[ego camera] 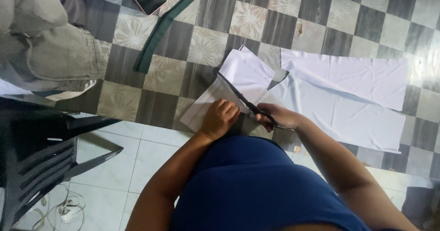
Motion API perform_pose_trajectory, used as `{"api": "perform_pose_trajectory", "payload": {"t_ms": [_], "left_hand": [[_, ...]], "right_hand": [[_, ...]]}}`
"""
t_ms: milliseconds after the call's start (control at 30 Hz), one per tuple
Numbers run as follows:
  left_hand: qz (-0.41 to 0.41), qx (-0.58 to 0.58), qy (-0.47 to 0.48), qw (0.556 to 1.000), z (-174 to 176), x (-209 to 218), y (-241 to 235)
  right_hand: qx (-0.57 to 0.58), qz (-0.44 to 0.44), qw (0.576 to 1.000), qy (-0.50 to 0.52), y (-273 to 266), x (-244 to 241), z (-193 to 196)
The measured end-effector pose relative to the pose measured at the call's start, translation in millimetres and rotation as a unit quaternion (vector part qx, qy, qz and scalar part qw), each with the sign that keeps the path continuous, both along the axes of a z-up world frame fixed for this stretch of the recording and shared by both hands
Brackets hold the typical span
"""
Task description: The person uses a pair of scissors to cut a large piece of white fabric laid out on a tiled floor. They make several cuts along the length and width of the material, separating it into smaller rectangular pieces.
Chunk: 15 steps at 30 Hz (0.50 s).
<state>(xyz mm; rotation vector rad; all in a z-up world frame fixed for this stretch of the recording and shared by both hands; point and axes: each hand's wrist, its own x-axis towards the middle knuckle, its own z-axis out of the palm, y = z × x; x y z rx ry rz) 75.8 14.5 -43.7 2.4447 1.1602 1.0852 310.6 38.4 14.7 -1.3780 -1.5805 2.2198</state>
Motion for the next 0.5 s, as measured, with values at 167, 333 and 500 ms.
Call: {"api": "perform_pose_trajectory", "payload": {"t_ms": [167,333,500], "left_hand": [[0.004,-0.017,-0.007,1.000,-2,0,-1],[0.049,-0.133,-0.147,0.979,18,1,10],[0.035,-0.290,-0.418,0.861,39,38,38]], "right_hand": [[0.045,-0.029,0.998,0.028,5,-16,37],[0.093,-0.089,0.991,0.034,-10,20,20],[0.112,-0.219,0.969,0.031,-34,63,18]]}}
